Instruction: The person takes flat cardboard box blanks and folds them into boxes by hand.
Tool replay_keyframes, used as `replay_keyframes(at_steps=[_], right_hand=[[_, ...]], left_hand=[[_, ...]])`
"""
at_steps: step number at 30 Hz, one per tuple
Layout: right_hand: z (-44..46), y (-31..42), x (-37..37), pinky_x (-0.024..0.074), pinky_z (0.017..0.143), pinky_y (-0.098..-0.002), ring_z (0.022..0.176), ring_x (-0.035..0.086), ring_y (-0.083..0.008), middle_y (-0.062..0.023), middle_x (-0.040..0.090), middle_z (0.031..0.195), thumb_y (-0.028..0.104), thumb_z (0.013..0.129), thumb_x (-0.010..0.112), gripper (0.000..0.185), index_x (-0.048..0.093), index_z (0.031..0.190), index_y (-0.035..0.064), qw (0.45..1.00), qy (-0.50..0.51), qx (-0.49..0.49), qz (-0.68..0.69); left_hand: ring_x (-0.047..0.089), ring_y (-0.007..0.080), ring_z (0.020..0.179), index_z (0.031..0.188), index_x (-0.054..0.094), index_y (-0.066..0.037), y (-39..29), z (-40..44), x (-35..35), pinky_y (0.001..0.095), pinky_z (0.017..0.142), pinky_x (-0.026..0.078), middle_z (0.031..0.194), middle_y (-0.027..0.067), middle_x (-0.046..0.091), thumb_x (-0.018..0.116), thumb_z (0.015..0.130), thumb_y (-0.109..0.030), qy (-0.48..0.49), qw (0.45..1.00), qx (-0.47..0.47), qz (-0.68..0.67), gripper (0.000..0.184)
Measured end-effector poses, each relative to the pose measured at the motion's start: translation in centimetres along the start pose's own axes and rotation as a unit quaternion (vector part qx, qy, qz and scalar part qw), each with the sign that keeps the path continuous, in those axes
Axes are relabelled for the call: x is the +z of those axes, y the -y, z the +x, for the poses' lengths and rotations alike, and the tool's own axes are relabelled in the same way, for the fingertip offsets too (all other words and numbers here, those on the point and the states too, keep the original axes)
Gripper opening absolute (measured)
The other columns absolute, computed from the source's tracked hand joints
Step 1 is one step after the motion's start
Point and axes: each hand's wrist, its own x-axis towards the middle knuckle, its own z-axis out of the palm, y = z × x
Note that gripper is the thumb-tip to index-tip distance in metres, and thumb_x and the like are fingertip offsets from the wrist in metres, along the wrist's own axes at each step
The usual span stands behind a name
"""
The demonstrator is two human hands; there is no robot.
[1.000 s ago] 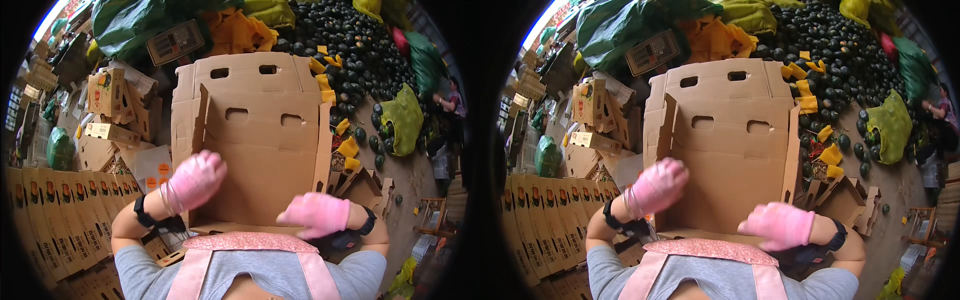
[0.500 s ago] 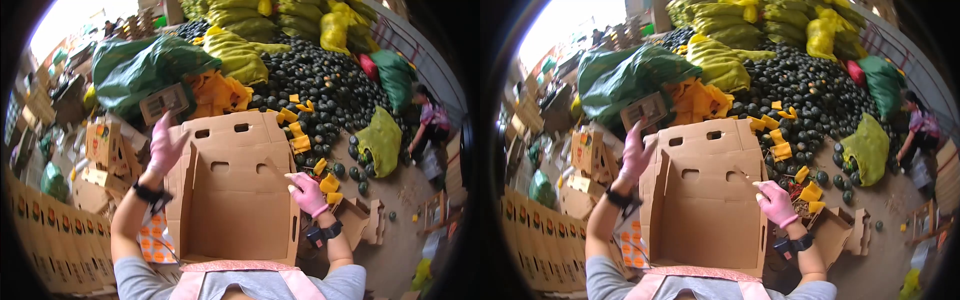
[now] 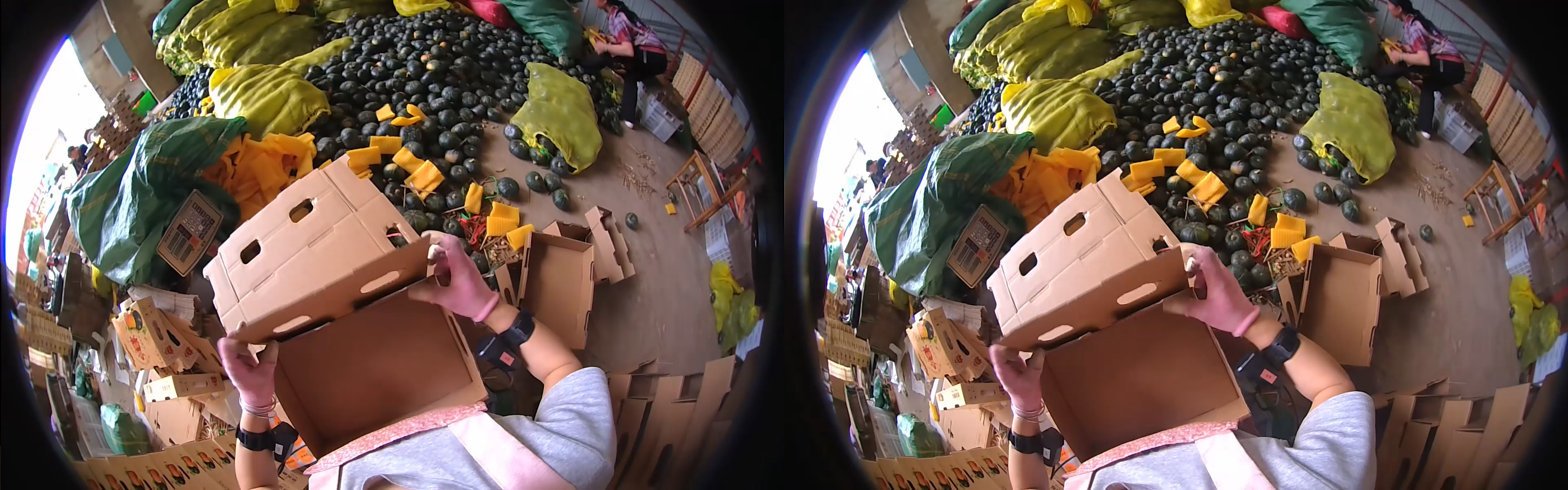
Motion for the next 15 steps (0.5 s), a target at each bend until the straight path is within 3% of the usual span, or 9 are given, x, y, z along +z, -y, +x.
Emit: replay_keyframes(at_steps=[2, 3, 4, 5, 6, 9, 11, 13, 15], right_hand=[[-0.3, -0.5, -2.0, 0.0415, 0.077, -0.0270, 0.093, 0.047, -0.0126, -0.0048, 0.049, 0.103, 0.047, 0.088, 0.061, 0.045, 0.061, 0.108, 0.0069, 0.993, 0.098, -0.057, 0.014], [-0.3, -0.7, -2.8, 0.0399, 0.080, -0.0278, 0.096, 0.046, -0.0131, -0.0052, 0.049, 0.104, 0.054, 0.089, 0.056, 0.052, 0.062, 0.111, 0.0075, 0.985, 0.147, -0.086, 0.021], [-0.4, -0.2, -3.3, 0.0350, 0.090, -0.0308, 0.102, 0.043, -0.0171, -0.0072, 0.047, 0.106, 0.066, 0.089, 0.044, 0.065, 0.065, 0.108, 0.0074, 0.986, 0.160, -0.054, 0.012], [0.0, -0.8, -3.6, 0.0365, 0.091, -0.0320, 0.100, 0.046, -0.0196, -0.0091, 0.049, 0.105, 0.060, 0.092, 0.043, 0.059, 0.067, 0.099, 0.0063, 0.985, 0.149, -0.081, -0.020], [0.6, -0.7, -3.9, 0.0371, 0.092, -0.0330, 0.099, 0.048, -0.0207, -0.0101, 0.050, 0.103, 0.057, 0.094, 0.043, 0.057, 0.067, 0.096, 0.0057, 0.982, 0.169, -0.075, -0.028], [3.1, 0.8, -3.5, 0.0416, 0.090, -0.0355, 0.098, 0.055, -0.0229, -0.0119, 0.057, 0.096, 0.046, 0.097, 0.046, 0.048, 0.063, 0.085, 0.0029, 0.949, 0.300, -0.028, 0.097], [3.8, 0.7, -2.4, 0.0430, 0.089, -0.0353, 0.097, 0.057, -0.0231, -0.0117, 0.058, 0.096, 0.043, 0.096, 0.049, 0.044, 0.060, 0.082, 0.0025, 0.914, 0.336, 0.046, 0.225], [4.7, 0.8, -2.2, 0.0443, 0.090, -0.0365, 0.100, 0.057, -0.0244, -0.0121, 0.057, 0.100, 0.043, 0.086, 0.063, 0.041, 0.059, 0.089, 0.0022, 0.903, 0.389, 0.097, 0.152], [5.0, 3.1, -1.3, 0.0446, 0.091, -0.0373, 0.102, 0.057, -0.0269, -0.0135, 0.055, 0.106, 0.044, 0.072, 0.076, 0.055, 0.056, 0.104, 0.0045, 0.874, 0.464, -0.019, -0.145]], left_hand=[[0.056, 0.0140, 0.082, 0.101, 0.039, -0.010, 0.1, -0.3, -0.4, 0.0481, 0.104, 0.039, 0.085, 0.0025, 0.055, 0.075, 0.070, 0.000, -0.006, 0.997, 0.019, -0.068, 0.048], [0.060, 0.0250, 0.102, 0.098, 0.038, -0.011, -0.5, -0.7, -1.5, 0.0519, 0.107, 0.032, 0.097, 0.0112, 0.064, 0.081, 0.072, -0.022, 0.080, 0.986, -0.029, -0.144, 0.052], [0.059, 0.0288, 0.108, 0.098, 0.038, -0.011, -0.2, -1.3, -1.9, 0.0509, 0.108, 0.031, 0.104, 0.0165, 0.064, 0.075, 0.074, -0.040, 0.102, 0.971, -0.073, -0.205, 0.053], [0.057, 0.0326, 0.113, 0.098, 0.038, -0.011, 0.1, -1.7, -2.2, 0.0500, 0.108, 0.029, 0.110, 0.0217, 0.064, 0.069, 0.077, -0.059, 0.125, 0.949, -0.116, -0.264, 0.061], [0.056, 0.0356, 0.113, 0.096, 0.038, -0.010, 0.2, -1.7, -2.7, 0.0479, 0.106, 0.031, 0.113, 0.0268, 0.062, 0.046, 0.076, -0.081, 0.115, 0.929, -0.162, -0.313, 0.073], [0.058, 0.0339, 0.112, 0.092, 0.045, -0.006, -0.4, 1.1, -4.1, 0.0443, 0.105, 0.036, 0.104, 0.0288, 0.065, 0.042, 0.083, -0.075, 0.169, 0.907, -0.333, -0.194, 0.069], [0.060, 0.0287, 0.108, 0.097, 0.052, 0.000, -3.1, 4.1, -4.5, 0.0392, 0.099, 0.043, 0.103, 0.0271, 0.065, 0.055, 0.092, -0.031, 0.300, 0.860, -0.330, -0.249, 0.031], [0.062, 0.0278, 0.105, 0.110, 0.053, 0.005, -4.1, 5.6, -4.2, 0.0369, 0.094, 0.047, 0.110, 0.0239, 0.063, 0.066, 0.083, -0.015, 0.418, 0.833, -0.298, -0.206, 0.036], [0.064, 0.0246, 0.096, 0.125, 0.051, 0.000, -5.2, 6.8, -2.8, 0.0345, 0.083, 0.050, 0.105, 0.0150, 0.063, 0.082, 0.068, -0.025, 0.550, 0.810, -0.170, 0.108, 0.069]])
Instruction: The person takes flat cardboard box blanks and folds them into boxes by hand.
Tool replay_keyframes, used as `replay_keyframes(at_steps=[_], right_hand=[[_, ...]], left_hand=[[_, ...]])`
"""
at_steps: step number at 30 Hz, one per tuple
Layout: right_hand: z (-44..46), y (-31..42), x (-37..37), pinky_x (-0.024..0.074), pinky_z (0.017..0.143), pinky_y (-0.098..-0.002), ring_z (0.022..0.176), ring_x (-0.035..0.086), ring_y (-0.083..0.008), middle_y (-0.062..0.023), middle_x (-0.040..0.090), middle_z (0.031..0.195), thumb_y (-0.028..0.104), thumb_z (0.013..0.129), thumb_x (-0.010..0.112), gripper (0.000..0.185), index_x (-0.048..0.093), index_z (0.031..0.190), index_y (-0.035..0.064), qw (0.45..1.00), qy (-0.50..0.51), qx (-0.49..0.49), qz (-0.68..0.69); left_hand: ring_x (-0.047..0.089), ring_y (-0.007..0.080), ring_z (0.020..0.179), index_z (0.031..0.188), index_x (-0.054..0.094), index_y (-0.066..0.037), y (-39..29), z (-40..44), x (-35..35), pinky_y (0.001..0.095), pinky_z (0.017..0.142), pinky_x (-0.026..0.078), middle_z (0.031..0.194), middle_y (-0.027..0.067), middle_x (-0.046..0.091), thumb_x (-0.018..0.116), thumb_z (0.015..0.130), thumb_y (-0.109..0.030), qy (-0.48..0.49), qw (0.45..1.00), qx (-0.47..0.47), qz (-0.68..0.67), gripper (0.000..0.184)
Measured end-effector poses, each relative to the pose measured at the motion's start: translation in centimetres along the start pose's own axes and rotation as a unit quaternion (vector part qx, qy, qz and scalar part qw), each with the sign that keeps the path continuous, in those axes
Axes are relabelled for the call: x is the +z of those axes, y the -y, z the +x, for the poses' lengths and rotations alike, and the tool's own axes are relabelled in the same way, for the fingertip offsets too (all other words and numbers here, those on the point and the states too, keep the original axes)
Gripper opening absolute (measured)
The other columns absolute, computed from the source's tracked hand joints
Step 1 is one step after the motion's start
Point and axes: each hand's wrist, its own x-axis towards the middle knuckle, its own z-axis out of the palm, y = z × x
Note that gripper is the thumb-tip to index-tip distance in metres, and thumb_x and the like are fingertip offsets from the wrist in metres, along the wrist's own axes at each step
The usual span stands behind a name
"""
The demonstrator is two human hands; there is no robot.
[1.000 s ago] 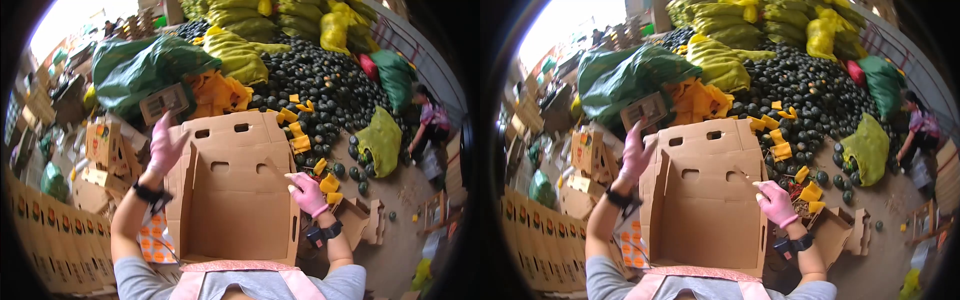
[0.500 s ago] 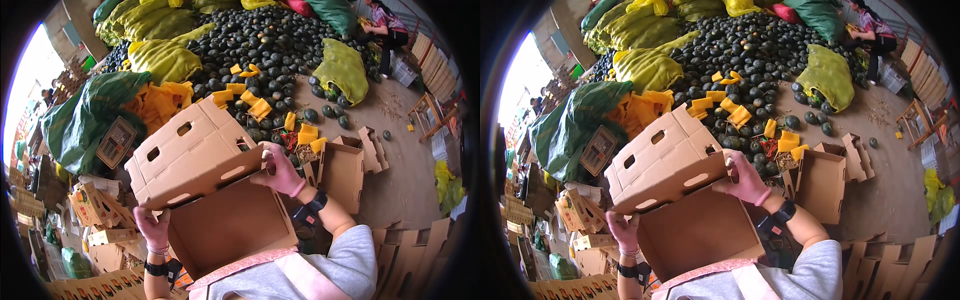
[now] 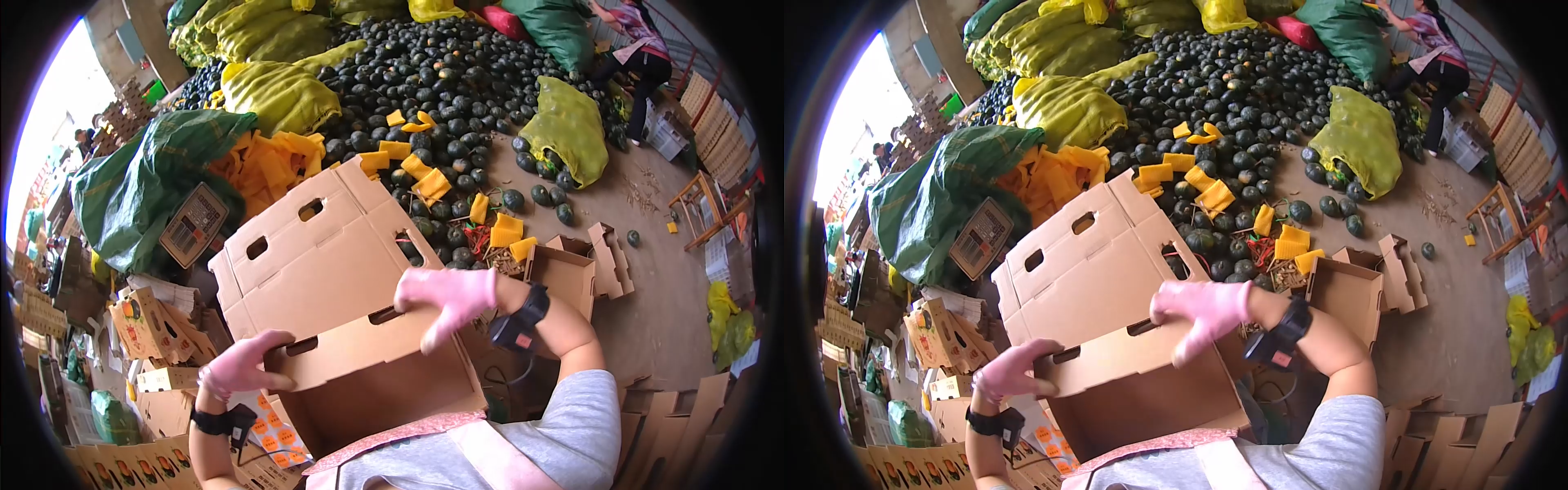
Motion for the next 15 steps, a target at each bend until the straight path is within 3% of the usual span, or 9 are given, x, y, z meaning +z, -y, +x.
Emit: replay_keyframes(at_steps=[1, 3, 4, 6, 7, 9, 10, 12, 15], right_hand=[[0.7, 0.2, 0.8, 0.0453, 0.091, -0.0390, 0.104, 0.056, -0.0306, -0.0149, 0.054, 0.111, 0.044, 0.061, 0.083, 0.076, 0.049, 0.118, 0.0059, 0.986, 0.033, 0.019, -0.162], [2.4, 2.5, 1.2, 0.0476, 0.083, -0.0415, 0.100, 0.058, -0.0305, -0.0126, 0.056, 0.105, 0.043, 0.058, 0.084, 0.081, 0.046, 0.121, 0.0076, 0.946, 0.079, 0.101, -0.297], [3.0, 2.9, 1.7, 0.0480, 0.079, -0.0420, 0.097, 0.059, -0.0294, -0.0112, 0.057, 0.101, 0.043, 0.057, 0.084, 0.082, 0.045, 0.120, 0.0084, 0.925, 0.092, 0.124, -0.348], [3.4, 2.2, 2.6, 0.0485, 0.074, -0.0406, 0.091, 0.062, -0.0272, -0.0099, 0.059, 0.094, 0.043, 0.057, 0.085, 0.078, 0.045, 0.116, 0.0106, 0.911, 0.060, 0.129, -0.388], [3.5, 2.3, 2.7, 0.0489, 0.073, -0.0402, 0.089, 0.062, -0.0270, -0.0101, 0.059, 0.092, 0.042, 0.057, 0.085, 0.078, 0.044, 0.115, 0.0108, 0.903, 0.051, 0.143, -0.403], [4.2, 1.8, 3.0, 0.0504, 0.067, -0.0388, 0.084, 0.064, -0.0262, -0.0107, 0.060, 0.091, 0.043, 0.059, 0.084, 0.079, 0.042, 0.118, 0.0110, 0.894, 0.040, 0.156, -0.419], [4.3, 0.8, 3.5, 0.0508, 0.061, -0.0383, 0.075, 0.066, -0.0270, -0.0098, 0.062, 0.081, 0.034, 0.073, 0.074, 0.053, 0.047, 0.111, 0.0095, 0.898, -0.008, 0.098, -0.429], [5.5, -0.2, 4.5, 0.0506, 0.055, -0.0380, 0.067, 0.066, -0.0273, -0.0077, 0.062, 0.070, 0.021, 0.080, 0.062, 0.023, 0.054, 0.098, 0.0087, 0.878, -0.016, 0.085, -0.471], [4.9, -1.0, 5.2, 0.0505, 0.051, -0.0378, 0.060, 0.066, -0.0263, -0.0060, 0.062, 0.065, 0.014, 0.080, 0.055, 0.007, 0.057, 0.085, 0.0105, 0.873, -0.100, -0.001, -0.478]], left_hand=[[0.064, 0.0270, 0.094, 0.123, 0.053, -0.001, -0.9, 1.3, 0.4, 0.0352, 0.082, 0.050, 0.101, 0.0159, 0.063, 0.083, 0.066, -0.030, 0.006, 0.994, 0.035, 0.103, 0.071], [0.063, 0.0352, 0.090, 0.113, 0.058, -0.003, -0.1, 3.7, 1.5, 0.0392, 0.079, 0.051, 0.095, 0.0176, 0.063, 0.082, 0.060, -0.046, -0.010, 0.956, 0.098, 0.275, 0.073], [0.063, 0.0354, 0.087, 0.109, 0.058, -0.003, -0.1, 4.3, 1.6, 0.0395, 0.077, 0.051, 0.093, 0.0169, 0.063, 0.082, 0.059, -0.048, -0.001, 0.952, 0.089, 0.292, 0.072], [0.063, 0.0358, 0.082, 0.101, 0.057, -0.003, -0.2, 5.4, 1.5, 0.0400, 0.072, 0.052, 0.090, 0.0155, 0.063, 0.081, 0.058, -0.052, 0.016, 0.942, 0.071, 0.328, 0.070], [0.064, 0.0345, 0.075, 0.094, 0.057, -0.004, 0.3, 5.5, 1.7, 0.0405, 0.067, 0.052, 0.082, 0.0138, 0.063, 0.077, 0.065, -0.050, -0.017, 0.930, 0.112, 0.351, 0.058], [0.064, 0.0338, 0.073, 0.090, 0.056, -0.004, 1.0, 6.1, 2.5, 0.0410, 0.065, 0.052, 0.080, 0.0137, 0.063, 0.074, 0.070, -0.044, -0.037, 0.923, 0.089, 0.373, 0.048], [0.064, 0.0335, 0.072, 0.087, 0.056, -0.004, 1.3, 6.3, 2.8, 0.0413, 0.063, 0.052, 0.079, 0.0136, 0.062, 0.073, 0.072, -0.041, -0.047, 0.919, 0.077, 0.385, 0.044], [0.064, 0.0332, 0.068, 0.084, 0.054, -0.005, 2.4, 6.9, 4.0, 0.0416, 0.060, 0.052, 0.075, 0.0123, 0.062, 0.070, 0.074, -0.036, -0.100, 0.885, 0.061, 0.451, 0.037], [0.064, 0.0335, 0.071, 0.087, 0.055, -0.004, 1.9, 6.4, 5.1, 0.0419, 0.063, 0.053, 0.077, 0.0119, 0.062, 0.072, 0.074, -0.029, -0.141, 0.881, 0.039, 0.450, 0.033]])
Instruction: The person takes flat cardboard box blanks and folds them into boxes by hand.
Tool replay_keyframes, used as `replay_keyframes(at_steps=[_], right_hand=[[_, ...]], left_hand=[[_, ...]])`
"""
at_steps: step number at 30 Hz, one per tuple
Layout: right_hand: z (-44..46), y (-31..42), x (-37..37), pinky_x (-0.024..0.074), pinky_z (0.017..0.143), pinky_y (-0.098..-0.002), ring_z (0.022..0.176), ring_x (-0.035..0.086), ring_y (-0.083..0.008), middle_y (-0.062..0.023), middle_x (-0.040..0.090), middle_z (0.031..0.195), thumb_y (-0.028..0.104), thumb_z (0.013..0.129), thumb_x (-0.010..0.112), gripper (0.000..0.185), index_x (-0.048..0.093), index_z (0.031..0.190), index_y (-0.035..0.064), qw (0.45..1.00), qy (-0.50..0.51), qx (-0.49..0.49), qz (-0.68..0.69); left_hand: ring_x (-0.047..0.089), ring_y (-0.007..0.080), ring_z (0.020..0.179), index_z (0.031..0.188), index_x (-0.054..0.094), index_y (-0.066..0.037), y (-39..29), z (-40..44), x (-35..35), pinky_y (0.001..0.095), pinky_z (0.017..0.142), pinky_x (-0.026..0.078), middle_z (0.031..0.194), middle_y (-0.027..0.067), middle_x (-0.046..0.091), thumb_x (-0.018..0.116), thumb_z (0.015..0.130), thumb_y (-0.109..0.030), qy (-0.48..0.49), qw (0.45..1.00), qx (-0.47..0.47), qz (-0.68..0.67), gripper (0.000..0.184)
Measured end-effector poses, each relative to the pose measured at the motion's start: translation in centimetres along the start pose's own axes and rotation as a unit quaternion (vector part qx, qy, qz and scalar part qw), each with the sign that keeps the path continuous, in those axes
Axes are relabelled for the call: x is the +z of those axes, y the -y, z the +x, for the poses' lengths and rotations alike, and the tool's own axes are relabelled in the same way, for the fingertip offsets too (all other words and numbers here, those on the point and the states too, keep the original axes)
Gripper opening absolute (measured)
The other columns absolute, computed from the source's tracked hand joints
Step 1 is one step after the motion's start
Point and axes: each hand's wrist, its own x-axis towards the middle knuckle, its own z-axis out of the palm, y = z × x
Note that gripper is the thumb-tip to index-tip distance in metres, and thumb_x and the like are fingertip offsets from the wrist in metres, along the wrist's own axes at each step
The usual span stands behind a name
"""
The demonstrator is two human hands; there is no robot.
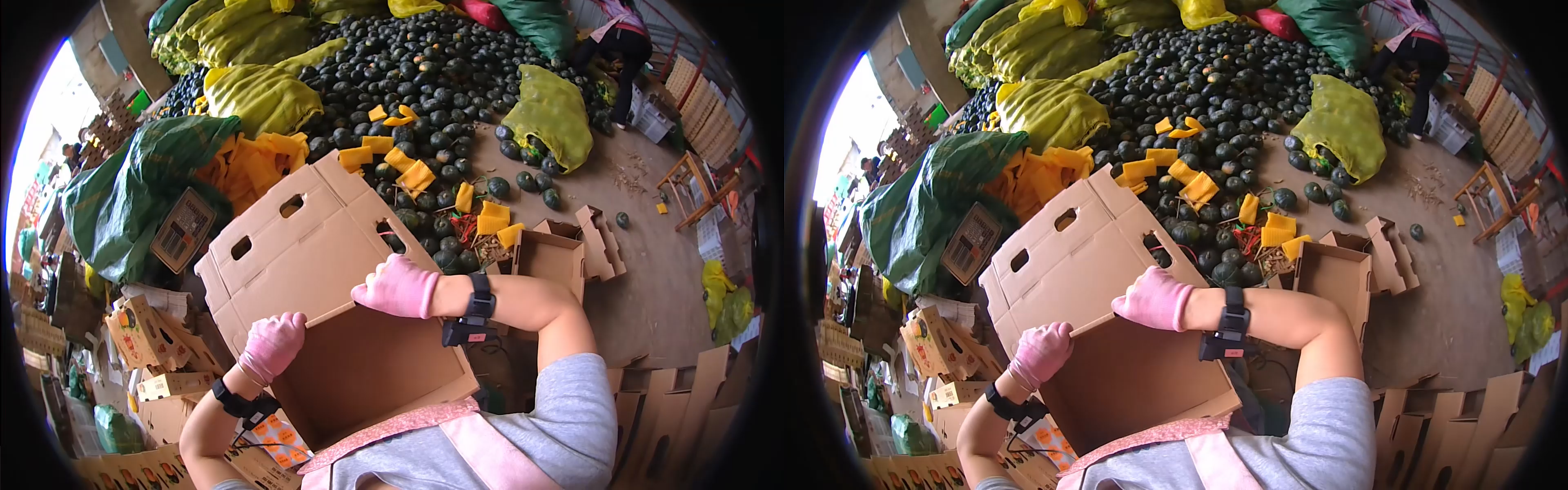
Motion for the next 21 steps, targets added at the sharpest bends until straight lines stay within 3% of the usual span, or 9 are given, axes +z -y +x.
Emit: replay_keyframes(at_steps=[4, 10, 12, 13, 15, 17, 18, 19, 21], right_hand=[[-6.0, -2.1, -2.1, 0.0520, 0.056, -0.0380, 0.068, 0.067, -0.0256, -0.0070, 0.064, 0.072, 0.015, 0.079, 0.057, 0.010, 0.060, 0.088, 0.0148, 0.977, 0.043, 0.196, 0.067], [-28.3, -1.3, 3.0, 0.0464, 0.093, -0.0429, 0.109, 0.057, -0.0417, -0.0244, 0.060, 0.116, 0.018, 0.078, 0.070, 0.050, 0.053, 0.122, 0.0009, 0.713, -0.143, 0.679, 0.103], [-29.1, 0.2, -0.6, 0.0462, 0.090, -0.0457, 0.111, 0.056, -0.0392, -0.0235, 0.058, 0.119, 0.018, 0.082, 0.065, 0.060, 0.039, 0.134, 0.0044, 0.564, 0.025, 0.821, 0.090], [-29.5, 0.7, 0.0, 0.0470, 0.085, -0.0464, 0.108, 0.055, -0.0370, -0.0188, 0.055, 0.121, 0.018, 0.084, 0.062, 0.059, 0.036, 0.137, 0.0087, 0.555, 0.147, 0.814, -0.093], [-29.5, 0.2, 1.0, 0.0470, 0.083, -0.0455, 0.104, 0.054, -0.0344, -0.0147, 0.053, 0.121, 0.018, 0.087, 0.058, 0.051, 0.041, 0.134, 0.0103, 0.586, 0.047, 0.761, -0.275], [-22.9, -1.0, -1.5, 0.0468, 0.083, -0.0460, 0.103, 0.055, -0.0346, -0.0176, 0.054, 0.119, 0.018, 0.088, 0.055, 0.047, 0.043, 0.133, 0.0093, 0.678, -0.031, 0.714, -0.173], [-20.7, -1.6, 0.1, 0.0471, 0.083, -0.0462, 0.101, 0.055, -0.0357, -0.0201, 0.057, 0.113, 0.022, 0.088, 0.054, 0.048, 0.043, 0.132, 0.0075, 0.793, -0.166, 0.570, -0.136], [-15.1, -0.9, -3.0, 0.0483, 0.083, -0.0466, 0.099, 0.057, -0.0389, -0.0224, 0.060, 0.106, 0.030, 0.088, 0.056, 0.051, 0.043, 0.131, 0.0047, 0.796, -0.092, 0.594, 0.073], [-10.5, -0.1, 0.5, 0.0496, 0.082, -0.0473, 0.097, 0.060, -0.0400, -0.0225, 0.061, 0.102, 0.039, 0.086, 0.058, 0.054, 0.045, 0.125, 0.0029, 0.858, -0.088, 0.473, 0.179]], left_hand=[[0.056, 0.0364, 0.108, 0.124, 0.051, 0.000, -0.1, -3.2, -3.8, 0.0402, 0.094, 0.046, 0.118, 0.0207, 0.057, 0.079, 0.071, -0.022, -0.197, 0.927, -0.085, -0.308, 0.064], [0.034, 0.0404, 0.132, 0.142, 0.029, 0.001, -3.1, -12.6, 6.3, 0.0448, 0.108, 0.034, 0.143, 0.0256, 0.034, 0.077, 0.073, -0.024, -0.141, 0.921, -0.323, -0.167, 0.087], [0.038, 0.0362, 0.130, 0.141, 0.031, 0.002, -5.0, -13.2, 6.7, 0.0418, 0.107, 0.034, 0.139, 0.0240, 0.039, 0.077, 0.073, -0.022, -0.215, 0.875, -0.381, -0.208, 0.085], [0.041, 0.0342, 0.128, 0.140, 0.032, 0.003, -4.9, -13.6, 7.1, 0.0403, 0.107, 0.035, 0.138, 0.0231, 0.042, 0.077, 0.073, -0.020, -0.220, 0.843, -0.409, -0.269, 0.084], [0.047, 0.0302, 0.123, 0.138, 0.035, 0.004, -4.3, -14.0, 8.1, 0.0373, 0.105, 0.036, 0.135, 0.0214, 0.046, 0.078, 0.071, -0.017, -0.235, 0.765, -0.459, -0.387, 0.082], [0.053, 0.0242, 0.115, 0.133, 0.043, 0.006, -4.2, -13.6, 7.7, 0.0338, 0.101, 0.039, 0.125, 0.0180, 0.055, 0.075, 0.075, -0.014, -0.266, 0.735, -0.456, -0.425, 0.069], [0.053, 0.0240, 0.114, 0.132, 0.045, 0.006, -4.1, -13.6, 7.2, 0.0337, 0.100, 0.040, 0.123, 0.0178, 0.056, 0.074, 0.076, -0.014, -0.263, 0.748, -0.452, -0.409, 0.066], [0.054, 0.0238, 0.113, 0.130, 0.047, 0.006, -3.9, -13.5, 6.9, 0.0337, 0.099, 0.040, 0.122, 0.0176, 0.057, 0.074, 0.077, -0.013, -0.260, 0.761, -0.447, -0.392, 0.063], [0.054, 0.0238, 0.112, 0.129, 0.047, 0.008, -4.1, -13.3, 6.8, 0.0334, 0.100, 0.040, 0.122, 0.0184, 0.057, 0.071, 0.079, -0.011, -0.267, 0.747, -0.459, -0.400, 0.058]])
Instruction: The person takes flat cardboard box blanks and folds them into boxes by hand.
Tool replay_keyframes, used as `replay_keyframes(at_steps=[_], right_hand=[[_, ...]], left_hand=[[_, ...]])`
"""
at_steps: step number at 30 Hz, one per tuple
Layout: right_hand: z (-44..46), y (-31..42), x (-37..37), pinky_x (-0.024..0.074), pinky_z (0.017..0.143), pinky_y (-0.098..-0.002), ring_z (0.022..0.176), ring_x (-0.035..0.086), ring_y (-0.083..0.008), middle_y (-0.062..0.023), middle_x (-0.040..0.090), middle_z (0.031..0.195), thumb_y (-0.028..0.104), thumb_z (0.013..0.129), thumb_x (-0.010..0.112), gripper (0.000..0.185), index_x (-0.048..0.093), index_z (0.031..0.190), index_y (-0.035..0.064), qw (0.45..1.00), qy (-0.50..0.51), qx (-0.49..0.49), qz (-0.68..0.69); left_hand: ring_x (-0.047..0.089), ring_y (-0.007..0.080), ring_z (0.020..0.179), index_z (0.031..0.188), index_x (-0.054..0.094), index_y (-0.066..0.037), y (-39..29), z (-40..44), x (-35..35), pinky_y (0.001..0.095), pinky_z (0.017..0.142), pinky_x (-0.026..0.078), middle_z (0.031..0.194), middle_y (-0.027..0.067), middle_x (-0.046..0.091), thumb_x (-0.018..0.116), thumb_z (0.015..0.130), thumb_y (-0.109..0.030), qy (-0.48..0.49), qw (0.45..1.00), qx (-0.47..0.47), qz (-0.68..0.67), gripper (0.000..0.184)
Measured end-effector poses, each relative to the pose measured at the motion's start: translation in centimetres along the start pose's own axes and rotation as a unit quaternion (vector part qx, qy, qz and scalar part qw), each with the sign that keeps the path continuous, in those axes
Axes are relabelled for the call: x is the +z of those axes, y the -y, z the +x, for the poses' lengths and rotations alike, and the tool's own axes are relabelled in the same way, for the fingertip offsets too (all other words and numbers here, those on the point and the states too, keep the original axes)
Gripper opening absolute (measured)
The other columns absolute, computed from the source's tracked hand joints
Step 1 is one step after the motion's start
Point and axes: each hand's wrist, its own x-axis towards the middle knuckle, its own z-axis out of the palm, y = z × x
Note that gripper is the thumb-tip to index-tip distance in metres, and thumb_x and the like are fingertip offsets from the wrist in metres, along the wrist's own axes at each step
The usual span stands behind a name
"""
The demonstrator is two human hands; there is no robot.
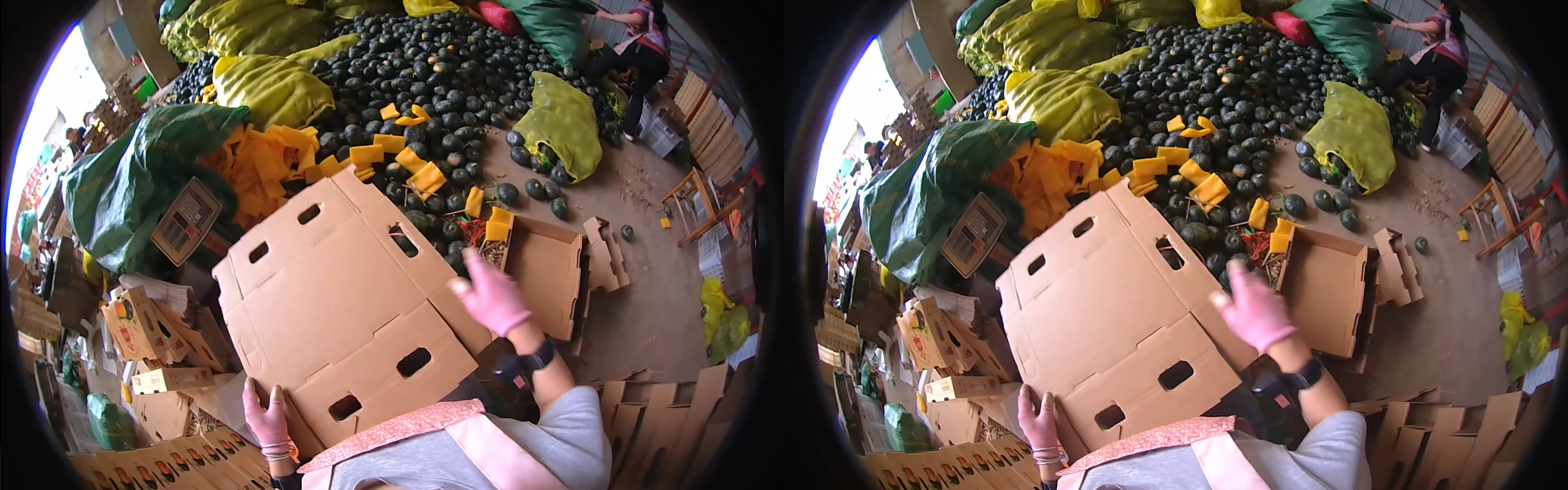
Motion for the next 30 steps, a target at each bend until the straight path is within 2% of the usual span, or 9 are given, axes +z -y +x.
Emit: replay_keyframes(at_steps=[4, 13, 17, 20, 22, 24, 26, 28, 30], right_hand=[[2.4, 3.1, 1.4, 0.0519, 0.075, -0.0448, 0.089, 0.064, -0.0364, -0.0195, 0.064, 0.101, 0.041, 0.082, 0.063, 0.053, 0.052, 0.119, 0.0041, 0.996, 0.073, 0.016, -0.056], [-0.1, 3.2, -1.1, 0.0526, 0.070, -0.0457, 0.079, 0.065, -0.0373, -0.0193, 0.067, 0.090, 0.033, 0.083, 0.063, 0.047, 0.054, 0.117, 0.0012, 0.996, 0.072, 0.001, -0.055], [-2.2, 3.0, -1.9, 0.0543, 0.071, -0.0405, 0.082, 0.065, -0.0314, -0.0166, 0.066, 0.093, 0.019, 0.080, 0.062, 0.035, 0.057, 0.110, 0.0019, 0.987, -0.051, -0.132, -0.078], [-1.4, 1.8, -6.3, 0.0537, 0.071, -0.0389, 0.082, 0.065, -0.0297, -0.0151, 0.066, 0.092, 0.014, 0.078, 0.063, 0.031, 0.060, 0.107, 0.0032, 0.953, -0.015, -0.296, 0.063], [0.2, 1.8, -8.3, 0.0506, 0.074, -0.0389, 0.086, 0.063, -0.0307, -0.0106, 0.062, 0.088, -0.004, 0.070, 0.057, 0.034, 0.065, 0.101, 0.0054, 0.912, 0.006, -0.396, 0.110], [2.3, 2.1, -8.7, 0.0479, 0.075, -0.0375, 0.093, 0.061, -0.0276, -0.0065, 0.061, 0.089, 0.004, 0.074, 0.062, 0.028, 0.065, 0.101, 0.0103, 0.891, 0.013, -0.452, 0.042], [3.2, 2.3, -7.9, 0.0455, 0.077, -0.0370, 0.094, 0.058, -0.0276, -0.0055, 0.056, 0.089, 0.008, 0.073, 0.066, 0.025, 0.066, 0.098, 0.0107, 0.897, 0.054, -0.440, 0.009], [4.6, 1.0, -5.8, 0.0447, 0.072, -0.0328, 0.082, 0.057, -0.0210, -0.0052, 0.055, 0.082, 0.033, 0.085, 0.067, 0.027, 0.063, 0.085, 0.0065, 0.877, 0.080, -0.417, 0.225], [3.5, 1.8, -4.3, 0.0425, 0.070, -0.0272, 0.069, 0.052, -0.0135, -0.0027, 0.055, 0.071, 0.044, 0.092, 0.056, 0.045, 0.062, 0.077, 0.0018, 0.856, 0.164, -0.026, 0.489]], left_hand=[[0.052, 0.0241, 0.113, 0.130, 0.043, 0.012, 2.0, -0.4, 0.5, 0.0337, 0.101, 0.040, 0.127, 0.0186, 0.053, 0.066, 0.083, -0.006, -0.013, 0.964, -0.065, -0.256, 0.055], [0.047, 0.0222, 0.120, 0.132, 0.043, 0.011, 1.3, 0.1, 0.1, 0.0330, 0.105, 0.035, 0.129, 0.0177, 0.053, 0.064, 0.084, -0.008, 0.002, 0.973, -0.048, -0.228, 0.056], [0.045, 0.0230, 0.124, 0.134, 0.042, 0.009, 2.4, -0.7, 0.6, 0.0338, 0.108, 0.031, 0.133, 0.0171, 0.050, 0.062, 0.083, -0.007, 0.004, 0.986, 0.008, -0.164, 0.057], [0.044, 0.0227, 0.125, 0.136, 0.041, 0.006, 2.9, -1.2, 1.7, 0.0335, 0.108, 0.030, 0.135, 0.0164, 0.048, 0.059, 0.084, -0.005, 0.032, 0.977, 0.034, -0.210, 0.056], [0.044, 0.0218, 0.125, 0.137, 0.041, 0.004, 4.5, -0.9, 2.1, 0.0332, 0.108, 0.031, 0.136, 0.0140, 0.048, 0.057, 0.084, -0.003, 0.054, 0.980, 0.046, -0.189, 0.055], [0.045, 0.0216, 0.124, 0.137, 0.042, 0.003, 5.8, -0.3, 2.4, 0.0333, 0.108, 0.031, 0.136, 0.0130, 0.048, 0.057, 0.084, -0.003, 0.074, 0.975, 0.052, -0.204, 0.055], [0.046, 0.0253, 0.125, 0.132, 0.048, 0.004, 5.1, 0.0, 1.6, 0.0344, 0.108, 0.031, 0.135, 0.0164, 0.051, 0.054, 0.088, -0.007, 0.079, 0.986, 0.079, -0.127, 0.046], [0.045, 0.0276, 0.128, 0.128, 0.051, 0.006, 6.1, 0.6, 0.5, 0.0357, 0.109, 0.031, 0.134, 0.0192, 0.051, 0.047, 0.094, -0.017, 0.090, 0.986, 0.106, -0.087, 0.041], [0.047, 0.0251, 0.126, 0.129, 0.050, 0.008, 4.9, 0.8, -1.0, 0.0349, 0.109, 0.032, 0.133, 0.0173, 0.053, 0.032, 0.101, -0.027, 0.129, 0.977, 0.128, -0.111, 0.048]])
